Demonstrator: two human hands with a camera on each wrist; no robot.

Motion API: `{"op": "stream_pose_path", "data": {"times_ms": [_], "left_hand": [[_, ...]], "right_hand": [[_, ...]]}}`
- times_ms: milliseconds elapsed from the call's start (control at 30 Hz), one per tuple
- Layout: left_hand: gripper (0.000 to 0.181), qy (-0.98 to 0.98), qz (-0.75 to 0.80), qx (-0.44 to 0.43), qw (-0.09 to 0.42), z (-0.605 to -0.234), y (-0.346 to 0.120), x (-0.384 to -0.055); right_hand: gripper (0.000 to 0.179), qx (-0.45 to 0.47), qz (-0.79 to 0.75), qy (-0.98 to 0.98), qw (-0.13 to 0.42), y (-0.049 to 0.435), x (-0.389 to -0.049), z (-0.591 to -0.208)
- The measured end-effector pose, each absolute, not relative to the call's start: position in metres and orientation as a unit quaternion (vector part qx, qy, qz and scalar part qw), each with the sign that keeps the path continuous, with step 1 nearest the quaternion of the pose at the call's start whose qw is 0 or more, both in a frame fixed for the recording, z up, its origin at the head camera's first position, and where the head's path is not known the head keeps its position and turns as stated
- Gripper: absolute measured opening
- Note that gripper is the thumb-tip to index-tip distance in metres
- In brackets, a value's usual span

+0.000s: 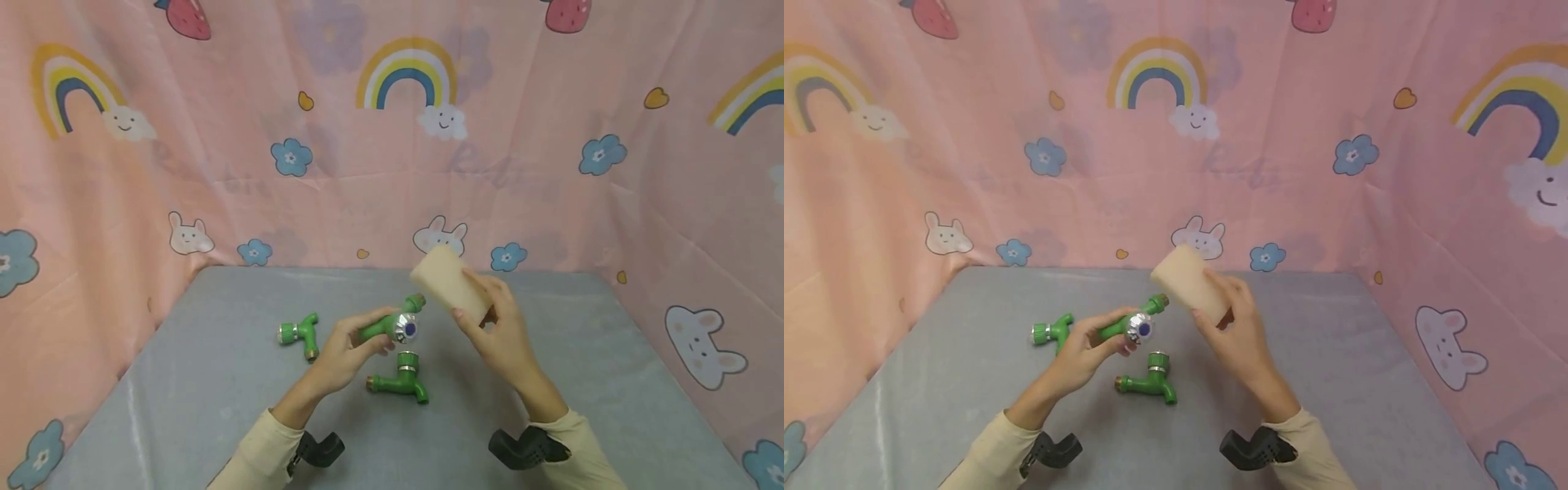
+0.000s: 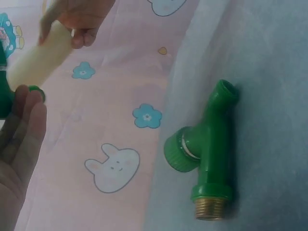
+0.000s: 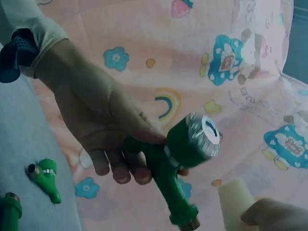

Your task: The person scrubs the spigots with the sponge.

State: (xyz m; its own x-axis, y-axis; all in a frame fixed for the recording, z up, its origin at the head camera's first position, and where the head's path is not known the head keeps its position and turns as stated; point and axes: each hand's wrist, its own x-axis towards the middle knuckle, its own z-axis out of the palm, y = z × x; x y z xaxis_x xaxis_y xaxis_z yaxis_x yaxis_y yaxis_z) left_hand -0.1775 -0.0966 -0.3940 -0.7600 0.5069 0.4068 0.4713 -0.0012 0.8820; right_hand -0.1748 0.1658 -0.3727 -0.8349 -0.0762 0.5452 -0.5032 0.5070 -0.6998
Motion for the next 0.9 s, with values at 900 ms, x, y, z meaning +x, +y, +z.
{"op": "stream_pose_path", "data": {"times_ms": [900], "left_hand": [[0.049, 0.669, 0.708, 0.22, 0.05, -0.392, -0.096, -0.178]], "right_hand": [[0.066, 0.131, 0.489, -0.829, 0.235, 0.16, -0.187, -0.389]]}}
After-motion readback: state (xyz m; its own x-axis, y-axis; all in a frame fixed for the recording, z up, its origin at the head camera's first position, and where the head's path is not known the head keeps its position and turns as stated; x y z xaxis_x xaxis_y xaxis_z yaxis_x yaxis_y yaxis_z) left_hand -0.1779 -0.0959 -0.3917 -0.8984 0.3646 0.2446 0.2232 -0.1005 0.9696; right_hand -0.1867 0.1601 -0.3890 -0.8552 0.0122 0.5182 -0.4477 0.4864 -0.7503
